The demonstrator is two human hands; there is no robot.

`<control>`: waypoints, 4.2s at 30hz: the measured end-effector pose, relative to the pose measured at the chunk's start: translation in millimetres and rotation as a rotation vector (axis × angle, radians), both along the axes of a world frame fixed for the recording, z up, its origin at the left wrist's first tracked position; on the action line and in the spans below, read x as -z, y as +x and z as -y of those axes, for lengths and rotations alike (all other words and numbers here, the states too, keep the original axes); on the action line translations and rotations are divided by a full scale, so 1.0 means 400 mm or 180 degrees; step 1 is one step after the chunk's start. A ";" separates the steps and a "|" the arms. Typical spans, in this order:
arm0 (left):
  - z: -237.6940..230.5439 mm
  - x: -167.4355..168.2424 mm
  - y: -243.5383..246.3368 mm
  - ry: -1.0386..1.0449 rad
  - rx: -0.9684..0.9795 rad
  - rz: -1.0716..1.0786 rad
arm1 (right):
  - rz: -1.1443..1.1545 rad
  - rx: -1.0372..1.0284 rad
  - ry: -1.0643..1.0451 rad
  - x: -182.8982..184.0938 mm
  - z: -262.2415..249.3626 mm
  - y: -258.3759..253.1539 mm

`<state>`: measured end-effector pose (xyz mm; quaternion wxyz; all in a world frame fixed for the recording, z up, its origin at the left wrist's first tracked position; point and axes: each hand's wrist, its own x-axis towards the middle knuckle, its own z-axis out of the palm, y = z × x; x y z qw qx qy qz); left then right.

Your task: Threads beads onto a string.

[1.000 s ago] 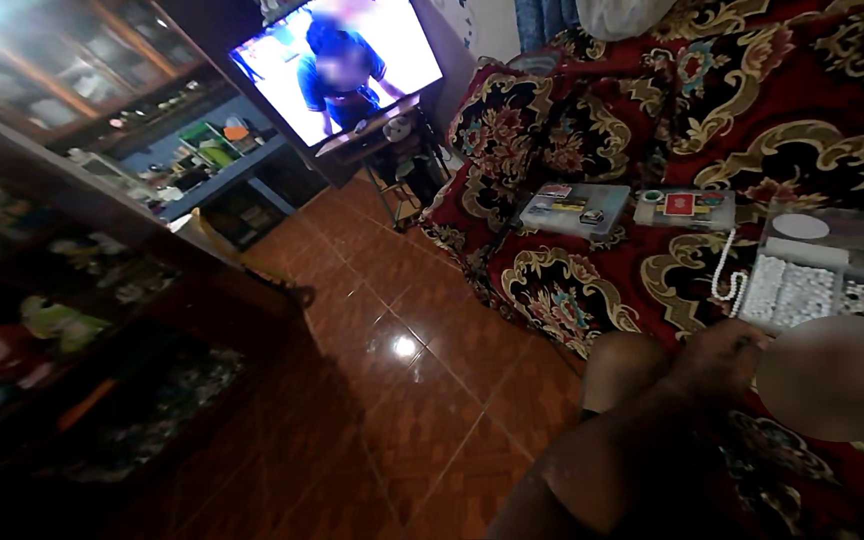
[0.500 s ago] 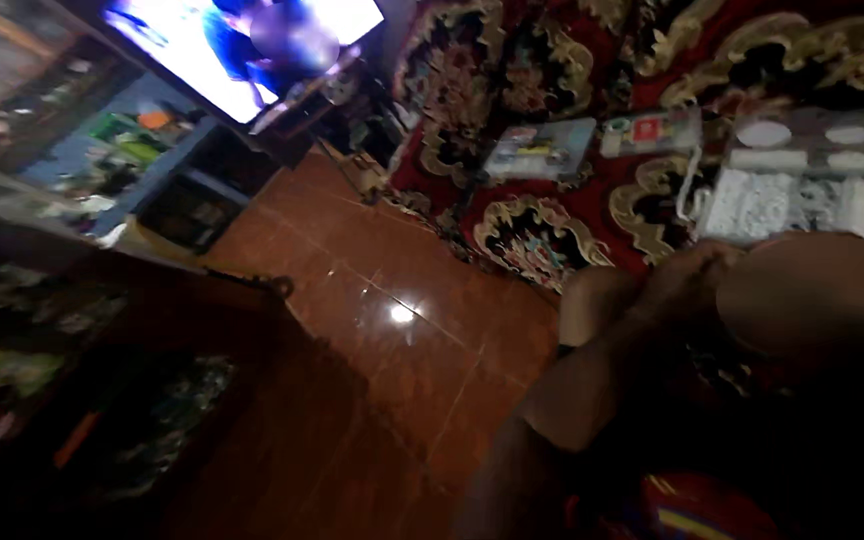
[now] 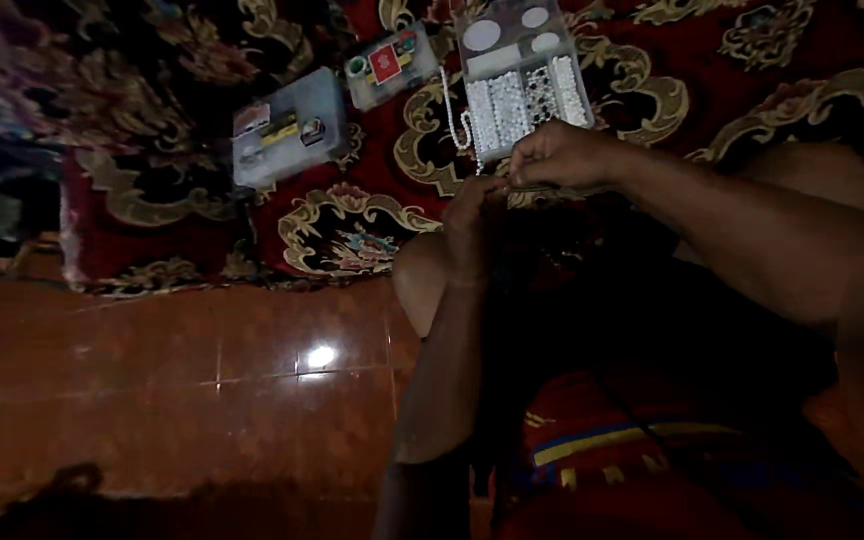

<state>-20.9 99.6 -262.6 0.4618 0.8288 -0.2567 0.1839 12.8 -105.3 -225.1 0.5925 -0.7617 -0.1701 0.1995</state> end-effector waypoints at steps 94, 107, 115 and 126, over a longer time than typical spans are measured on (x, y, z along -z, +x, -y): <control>-0.001 -0.225 -0.147 -0.1477 0.0536 -0.1278 | 0.1099 0.0354 0.0911 -0.129 -0.019 -0.131; -0.046 -0.277 -0.236 -0.2574 0.0394 -0.1670 | 0.1054 0.0349 0.0704 -0.239 -0.066 -0.158; -0.082 -0.386 -0.262 -0.3103 0.0938 -0.1024 | 0.2120 -0.0473 0.1483 -0.364 -0.125 -0.135; -0.079 -0.421 -0.264 -0.3114 0.1058 -0.0722 | 0.3080 -0.0486 0.1730 -0.386 -0.126 -0.162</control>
